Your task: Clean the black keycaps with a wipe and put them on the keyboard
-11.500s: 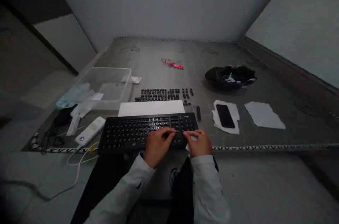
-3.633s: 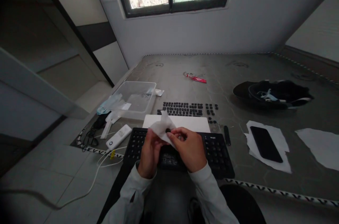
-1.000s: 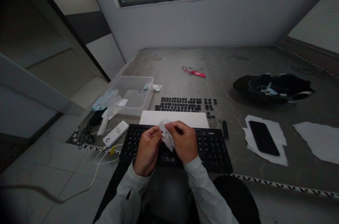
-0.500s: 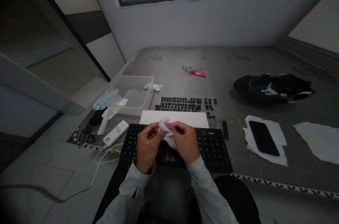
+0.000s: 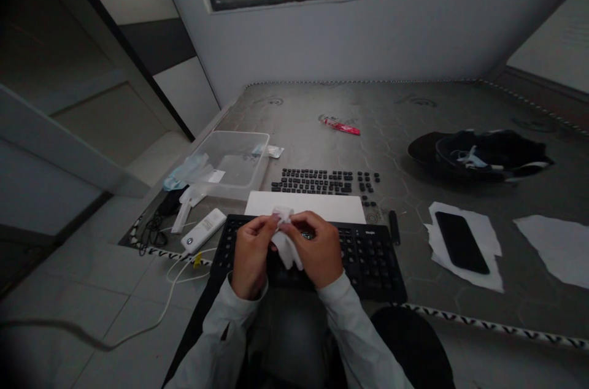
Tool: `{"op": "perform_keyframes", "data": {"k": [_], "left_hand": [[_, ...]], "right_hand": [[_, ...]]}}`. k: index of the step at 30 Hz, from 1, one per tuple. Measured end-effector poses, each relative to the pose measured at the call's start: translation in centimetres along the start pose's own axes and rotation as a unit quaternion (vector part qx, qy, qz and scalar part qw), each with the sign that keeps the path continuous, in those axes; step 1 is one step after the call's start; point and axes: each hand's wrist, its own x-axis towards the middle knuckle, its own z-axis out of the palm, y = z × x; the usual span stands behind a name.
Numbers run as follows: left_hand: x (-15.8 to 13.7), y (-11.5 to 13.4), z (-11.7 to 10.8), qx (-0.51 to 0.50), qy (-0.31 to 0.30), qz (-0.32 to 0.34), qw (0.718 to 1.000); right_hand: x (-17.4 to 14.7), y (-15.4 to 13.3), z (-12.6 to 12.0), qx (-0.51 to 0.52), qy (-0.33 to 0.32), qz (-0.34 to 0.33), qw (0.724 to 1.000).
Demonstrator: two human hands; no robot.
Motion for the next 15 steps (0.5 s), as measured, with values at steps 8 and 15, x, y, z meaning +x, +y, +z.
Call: {"op": "perform_keyframes", "data": {"k": [8, 15], "left_hand": [[-0.2, 0.2, 0.5, -0.018, -0.089, -0.016, 0.996], [-0.1, -0.3, 0.5, -0.084, -0.042, -0.021, 0.995]], "right_hand": [[0.5, 1.1, -0.7, 0.088, 0.031, 0.069, 0.993], [0.6, 1.1, -1.3, 0.162, -0.061, 0.091, 0.981]]}}
